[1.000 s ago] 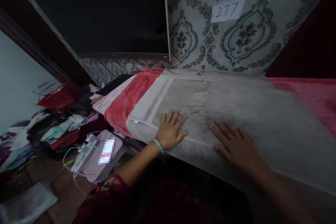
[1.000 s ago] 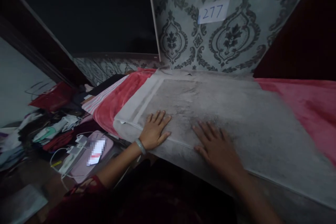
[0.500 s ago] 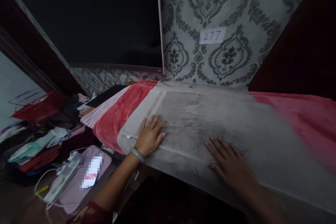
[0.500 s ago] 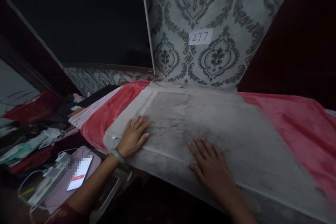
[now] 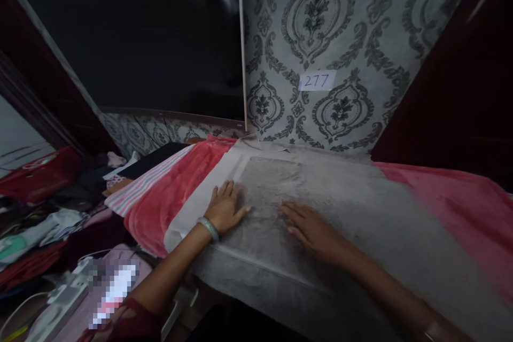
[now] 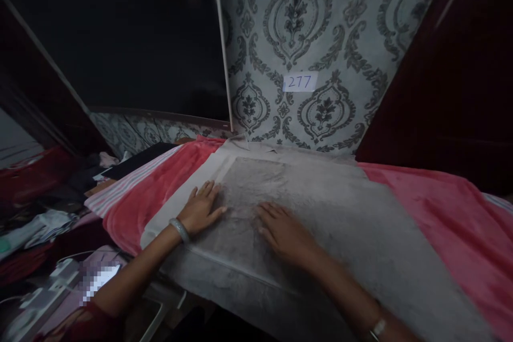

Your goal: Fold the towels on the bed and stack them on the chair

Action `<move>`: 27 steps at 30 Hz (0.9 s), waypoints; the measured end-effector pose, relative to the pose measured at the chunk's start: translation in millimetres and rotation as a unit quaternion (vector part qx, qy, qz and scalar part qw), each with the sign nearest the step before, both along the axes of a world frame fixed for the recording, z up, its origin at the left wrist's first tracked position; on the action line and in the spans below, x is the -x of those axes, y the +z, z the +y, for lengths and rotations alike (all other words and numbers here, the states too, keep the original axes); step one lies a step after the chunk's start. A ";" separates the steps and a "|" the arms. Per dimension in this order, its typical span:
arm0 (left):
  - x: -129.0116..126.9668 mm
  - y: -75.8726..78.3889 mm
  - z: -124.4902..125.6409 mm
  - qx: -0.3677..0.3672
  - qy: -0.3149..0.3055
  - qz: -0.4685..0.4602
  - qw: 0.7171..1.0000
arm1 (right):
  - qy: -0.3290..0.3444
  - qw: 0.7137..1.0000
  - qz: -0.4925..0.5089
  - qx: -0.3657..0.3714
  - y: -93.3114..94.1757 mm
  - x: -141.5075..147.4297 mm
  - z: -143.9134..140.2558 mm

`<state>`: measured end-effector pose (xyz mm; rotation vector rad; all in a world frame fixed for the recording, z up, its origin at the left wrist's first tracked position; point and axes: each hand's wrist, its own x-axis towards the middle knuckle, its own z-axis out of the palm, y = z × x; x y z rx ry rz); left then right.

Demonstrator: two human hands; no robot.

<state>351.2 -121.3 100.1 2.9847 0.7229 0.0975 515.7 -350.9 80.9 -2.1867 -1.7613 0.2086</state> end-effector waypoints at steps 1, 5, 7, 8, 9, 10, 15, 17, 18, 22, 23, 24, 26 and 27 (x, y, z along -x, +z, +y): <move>-0.9 -3.2 2.1 -0.004 0.015 0.004 1.000 | 0.011 1.000 -0.001 0.017 3.7 -2.2 22.1; 17.7 -28.1 11.4 -0.010 0.051 0.009 0.999 | 0.048 0.997 -0.019 0.056 4.7 -9.6 106.3; 30.7 -42.0 16.3 -0.022 0.067 -0.015 0.997 | 0.074 0.996 -0.029 0.045 0.1 -13.1 142.6; 35.8 -48.4 18.5 -0.030 0.073 -0.029 0.996 | 0.089 0.995 -0.031 0.042 -3.0 -15.3 159.2; 39.6 -54.4 20.4 -0.037 0.074 -0.042 0.996 | 0.107 0.993 -0.034 0.041 -6.5 -18.4 174.9; 42.2 -59.9 22.0 -0.045 0.072 -0.054 0.995 | 0.126 0.990 -0.036 0.041 -10.1 -22.7 189.5; 46.3 -79.6 26.0 -0.099 0.042 -0.109 0.988 | 0.118 0.990 -0.059 0.050 -25.4 -70.8 244.6; 47.4 -83.6 26.8 -0.118 0.033 -0.127 0.984 | 0.059 0.994 -0.067 0.056 -27.9 -97.2 257.4; 48.0 -84.9 27.1 -0.126 0.029 -0.134 0.983 | 0.033 0.995 -0.069 0.059 -28.2 -109.1 261.9; 49.0 -87.5 28.7 -0.135 0.026 -0.146 0.980 | -0.055 0.993 -0.072 0.078 -26.2 -131.1 271.7; 48.8 -87.7 29.1 -0.133 0.026 -0.146 0.980 | -0.081 0.991 -0.071 0.082 -25.9 -129.0 272.5; 48.4 -87.6 29.5 -0.129 0.027 -0.144 0.981 | -0.105 0.989 -0.071 0.080 -26.0 -124.4 272.7; 47.1 -86.5 30.0 -0.118 0.033 -0.137 0.983 | -0.130 0.987 -0.074 0.060 -27.6 -111.6 271.0; 46.2 -85.5 30.1 -0.112 0.038 -0.132 0.984 | -0.131 0.988 -0.072 0.049 -28.7 -105.4 268.9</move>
